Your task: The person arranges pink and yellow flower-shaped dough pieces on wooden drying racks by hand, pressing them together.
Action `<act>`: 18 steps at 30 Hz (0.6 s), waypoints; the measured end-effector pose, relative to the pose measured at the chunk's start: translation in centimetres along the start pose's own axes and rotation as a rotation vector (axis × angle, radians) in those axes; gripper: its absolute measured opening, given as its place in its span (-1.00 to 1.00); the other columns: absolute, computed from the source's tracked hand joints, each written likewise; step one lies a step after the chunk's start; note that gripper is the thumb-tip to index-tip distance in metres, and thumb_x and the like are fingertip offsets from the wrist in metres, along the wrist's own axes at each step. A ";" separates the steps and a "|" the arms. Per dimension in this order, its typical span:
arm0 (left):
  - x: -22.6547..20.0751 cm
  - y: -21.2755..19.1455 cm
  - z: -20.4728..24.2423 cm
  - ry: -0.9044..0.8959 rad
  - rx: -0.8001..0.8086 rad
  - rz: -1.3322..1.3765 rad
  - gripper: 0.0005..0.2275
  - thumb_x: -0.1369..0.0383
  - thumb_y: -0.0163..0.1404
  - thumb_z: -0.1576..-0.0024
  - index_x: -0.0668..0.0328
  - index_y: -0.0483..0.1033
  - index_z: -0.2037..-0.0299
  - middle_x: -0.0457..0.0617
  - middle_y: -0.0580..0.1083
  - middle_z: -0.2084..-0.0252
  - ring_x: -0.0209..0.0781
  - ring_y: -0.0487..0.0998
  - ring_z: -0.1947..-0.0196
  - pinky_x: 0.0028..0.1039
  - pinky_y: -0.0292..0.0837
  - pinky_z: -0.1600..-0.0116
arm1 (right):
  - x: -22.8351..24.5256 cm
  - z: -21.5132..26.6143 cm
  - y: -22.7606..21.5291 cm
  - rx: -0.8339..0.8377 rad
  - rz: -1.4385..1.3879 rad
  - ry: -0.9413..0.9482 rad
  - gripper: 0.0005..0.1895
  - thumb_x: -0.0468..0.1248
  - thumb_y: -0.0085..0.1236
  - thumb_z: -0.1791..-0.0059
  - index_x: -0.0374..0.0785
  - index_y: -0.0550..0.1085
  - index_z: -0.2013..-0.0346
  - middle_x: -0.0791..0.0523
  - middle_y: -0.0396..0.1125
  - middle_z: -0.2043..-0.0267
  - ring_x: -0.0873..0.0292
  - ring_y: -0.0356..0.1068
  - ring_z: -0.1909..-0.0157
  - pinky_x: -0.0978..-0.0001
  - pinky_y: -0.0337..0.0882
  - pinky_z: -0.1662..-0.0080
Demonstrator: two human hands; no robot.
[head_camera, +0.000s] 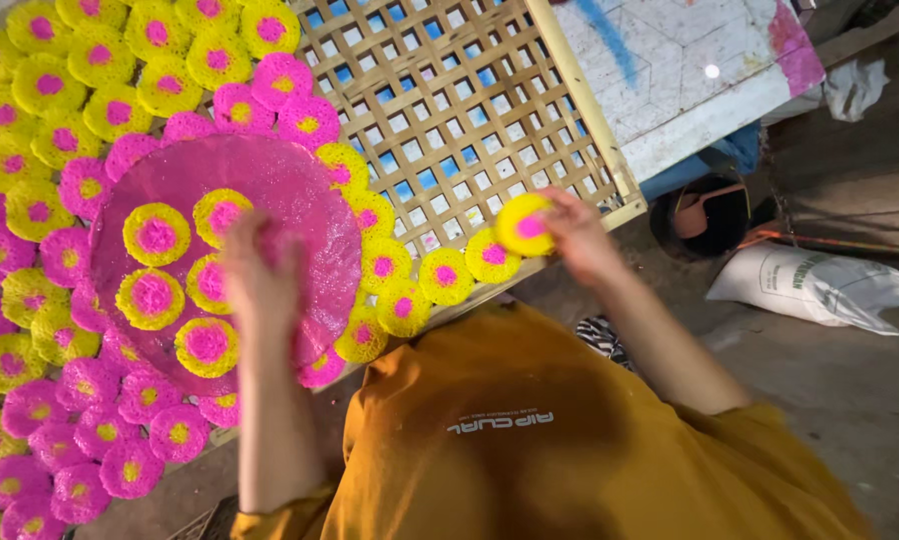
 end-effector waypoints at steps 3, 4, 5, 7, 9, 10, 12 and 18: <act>7.2 -3.1 -4.2 0.024 -0.184 -0.428 -0.37 0.18 0.19 -0.30 0.45 0.20 -0.42 0.42 0.15 -0.46 0.40 0.13 -0.43 0.14 0.11 -0.40 | 1.9 -0.7 -5.8 -0.100 0.132 -0.090 -0.66 -0.40 0.07 -0.09 -0.30 0.42 -0.17 0.13 0.46 0.04 0.27 0.46 0.05 0.46 0.48 0.01; 10.1 -3.7 -5.2 -0.056 -0.216 -0.417 -0.36 0.17 0.18 -0.29 0.46 0.18 -0.42 0.46 0.06 -0.49 0.44 0.07 -0.45 0.17 0.09 -0.38 | 2.5 -0.8 -6.3 -0.101 0.184 -0.134 -0.69 -0.41 0.08 -0.10 -0.32 0.44 -0.16 0.14 0.46 0.02 0.28 0.46 0.03 0.46 0.47 -0.02; 11.9 -3.9 -5.8 -0.065 -0.218 -0.445 -0.35 0.15 0.18 -0.32 0.46 0.17 -0.43 0.47 0.05 -0.48 0.46 0.06 -0.43 0.20 0.08 -0.36 | 3.4 -0.4 -6.5 -0.114 0.329 -0.201 -0.67 -0.42 0.11 -0.08 -0.33 0.43 -0.15 0.11 0.46 0.02 0.23 0.46 0.01 0.42 0.46 -0.03; 14.2 -3.3 -6.9 -0.076 -0.229 -0.497 -0.34 0.12 0.18 -0.36 0.45 0.16 -0.46 0.49 0.03 -0.47 0.49 0.05 -0.40 0.26 0.04 -0.33 | 5.5 0.5 -5.7 -0.140 0.619 -0.341 -0.63 -0.43 0.18 -0.03 -0.34 0.41 -0.14 0.06 0.46 0.02 0.12 0.46 -0.02 0.34 0.45 -0.04; 16.0 -3.0 -7.3 -0.145 -0.227 -0.503 -0.40 0.14 0.14 -0.34 0.40 0.20 -0.41 0.43 0.09 -0.45 0.43 0.11 -0.39 0.23 0.13 -0.31 | 8.0 2.3 -4.8 -0.243 0.879 -0.511 -0.61 -0.45 0.25 0.02 -0.35 0.45 -0.10 -0.04 0.43 0.04 -0.03 0.46 0.02 0.24 0.45 -0.01; 16.6 -2.9 -7.4 -0.178 -0.224 -0.505 -0.43 0.15 0.12 -0.33 0.37 0.21 -0.39 0.40 0.12 -0.45 0.40 0.13 -0.38 0.21 0.17 -0.30 | 9.1 3.2 -4.2 -0.297 1.010 -0.592 -0.60 -0.46 0.28 0.05 -0.35 0.46 -0.08 -0.09 0.41 0.05 -0.11 0.46 0.04 0.19 0.45 0.01; 17.5 -3.5 -7.5 -0.236 -0.258 -0.468 -0.45 0.17 0.10 -0.34 0.36 0.21 -0.40 0.41 0.16 -0.39 0.38 0.17 -0.35 0.21 0.21 -0.27 | 10.4 3.9 -3.3 -0.323 1.026 -0.634 -0.59 -0.47 0.28 0.06 -0.36 0.45 -0.08 -0.13 0.38 0.03 -0.18 0.43 0.01 0.14 0.44 -0.02; 20.2 -6.2 -8.2 -0.259 -0.311 -0.422 -0.53 0.27 0.09 -0.29 0.40 0.27 -0.31 0.42 0.29 -0.23 0.38 0.29 -0.21 0.14 0.28 -0.21 | 12.7 4.6 -2.3 -0.365 1.049 -0.682 -0.56 -0.47 0.27 0.07 -0.37 0.42 -0.10 -0.13 0.32 -0.02 -0.22 0.35 -0.08 0.08 0.39 -0.12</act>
Point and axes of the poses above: each hand's wrist, its own z-axis away from the middle knuckle, its own y-axis out of the palm, x = y × z, the point moved 10 cm from there along -z, towards the middle knuckle
